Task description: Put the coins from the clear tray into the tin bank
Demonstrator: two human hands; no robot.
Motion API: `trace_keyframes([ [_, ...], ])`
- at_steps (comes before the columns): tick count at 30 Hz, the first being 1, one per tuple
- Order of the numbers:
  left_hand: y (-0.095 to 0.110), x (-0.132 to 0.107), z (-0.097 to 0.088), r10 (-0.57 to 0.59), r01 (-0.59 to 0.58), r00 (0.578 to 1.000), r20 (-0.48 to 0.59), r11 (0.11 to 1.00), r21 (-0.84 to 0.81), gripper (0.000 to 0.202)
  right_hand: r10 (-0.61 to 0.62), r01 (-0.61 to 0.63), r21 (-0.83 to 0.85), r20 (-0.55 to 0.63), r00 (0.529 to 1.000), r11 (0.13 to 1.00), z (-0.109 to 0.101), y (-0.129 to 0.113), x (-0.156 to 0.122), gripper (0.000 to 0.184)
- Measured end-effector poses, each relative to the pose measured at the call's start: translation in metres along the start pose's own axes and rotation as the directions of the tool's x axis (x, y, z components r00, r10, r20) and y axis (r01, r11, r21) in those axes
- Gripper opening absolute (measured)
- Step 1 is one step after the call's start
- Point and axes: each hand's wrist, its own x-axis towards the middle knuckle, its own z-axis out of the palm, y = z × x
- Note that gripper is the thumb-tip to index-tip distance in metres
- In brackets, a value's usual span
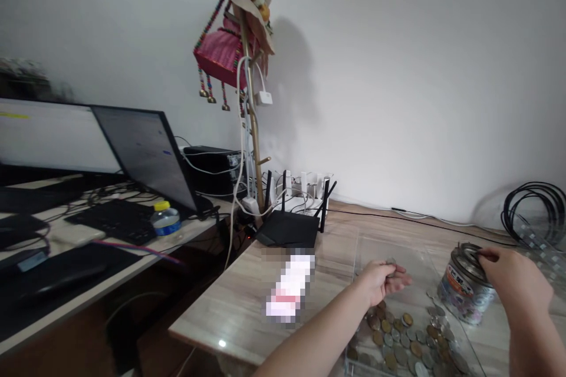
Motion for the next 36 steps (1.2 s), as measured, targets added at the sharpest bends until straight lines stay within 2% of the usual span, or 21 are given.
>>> trace_keyframes([
  [3, 0.002, -0.003, 0.0, -0.01, 0.003, 0.998, 0.06, 0.993, 0.117, 0.027, -0.089, 0.101, 0.05, -0.206, 0.975, 0.994, -0.004, -0.018, -0.007, 0.038],
  [5, 0.001, -0.004, 0.001, -0.012, -0.011, 0.992, 0.123, 0.983, 0.184, 0.029, -0.183, 0.237, 0.169, -0.284, 0.941, 0.957, -0.003, -0.038, -0.017, 0.04],
  [6, 0.001, -0.005, 0.001, -0.015, -0.019, 0.987, 0.159, 0.977, 0.213, 0.03, -0.26, 0.32, 0.238, -0.252, 0.932, 0.917, -0.002, -0.05, -0.024, 0.04],
  [7, 0.0, -0.006, 0.001, -0.021, -0.027, 0.98, 0.197, 0.971, 0.239, 0.032, -0.364, 0.4, 0.308, -0.171, 0.916, 0.863, 0.001, -0.062, -0.031, 0.039],
  [8, 0.0, -0.008, 0.002, -0.032, -0.032, 0.972, 0.233, 0.964, 0.263, 0.034, -0.479, 0.467, 0.367, -0.065, 0.875, 0.804, 0.004, -0.073, -0.038, 0.037],
  [10, 0.0, -0.01, 0.003, -0.054, -0.033, 0.958, 0.28, 0.954, 0.298, 0.038, -0.653, 0.539, 0.46, 0.127, 0.747, 0.706, 0.01, -0.091, -0.05, 0.033],
  [11, 0.0, -0.01, 0.004, -0.067, -0.027, 0.954, 0.293, 0.952, 0.304, 0.038, -0.699, 0.545, 0.501, 0.187, 0.69, 0.672, 0.012, -0.097, -0.055, 0.032],
  [13, 0.001, -0.012, 0.005, -0.091, -0.003, 0.951, 0.296, 0.953, 0.302, 0.037, -0.75, 0.524, 0.583, 0.248, 0.613, 0.621, 0.014, -0.102, -0.061, 0.03],
  [15, 0.003, -0.012, 0.006, -0.11, 0.025, 0.955, 0.277, 0.956, 0.294, 0.036, -0.765, 0.491, 0.636, 0.263, 0.588, 0.596, 0.014, -0.102, -0.061, 0.026],
  [17, 0.004, -0.012, 0.006, -0.122, 0.042, 0.953, 0.276, 0.96, 0.278, 0.033, -0.755, 0.485, 0.636, 0.248, 0.607, 0.6, 0.014, -0.099, -0.058, 0.024],
  [18, 0.005, -0.012, 0.005, -0.127, 0.051, 0.951, 0.281, 0.963, 0.263, 0.031, -0.733, 0.496, 0.615, 0.209, 0.647, 0.613, 0.013, -0.096, -0.056, 0.024],
  [20, 0.006, -0.011, 0.004, -0.14, 0.081, 0.948, 0.285, 0.974, 0.209, 0.028, -0.641, 0.519, 0.531, 0.06, 0.765, 0.669, 0.011, -0.089, -0.049, 0.025],
  [22, 0.006, -0.009, 0.002, -0.16, 0.131, 0.956, 0.247, 0.983, 0.13, 0.024, -0.479, 0.474, 0.407, -0.099, 0.872, 0.78, 0.007, -0.077, -0.041, 0.026],
  [23, 0.006, -0.007, 0.001, -0.166, 0.152, 0.964, 0.21, 0.985, 0.081, 0.022, -0.392, 0.424, 0.338, -0.162, 0.906, 0.84, 0.005, -0.069, -0.036, 0.027],
  [26, 0.005, -0.001, -0.003, -0.139, 0.144, 0.988, 0.069, 0.986, -0.084, 0.02, -0.237, 0.277, 0.134, -0.253, 0.938, 0.952, 0.001, -0.04, -0.021, 0.029],
  [29, 0.002, 0.003, -0.004, -0.073, 0.069, 0.997, -0.021, 0.984, -0.162, 0.023, -0.173, 0.18, 0.018, -0.191, 0.966, 0.984, 0.003, -0.011, -0.007, 0.029],
  [33, -0.001, 0.003, -0.003, -0.004, 0.004, 1.0, -0.007, 0.994, -0.112, 0.024, -0.107, 0.107, -0.002, -0.093, 0.99, 0.994, 0.008, 0.01, 0.001, 0.029],
  [36, -0.002, 0.001, -0.003, 0.038, -0.037, 0.999, 0.014, 0.998, -0.054, 0.024, -0.071, 0.071, -0.016, -0.052, 0.996, 0.997, 0.004, 0.006, -0.001, 0.029],
])
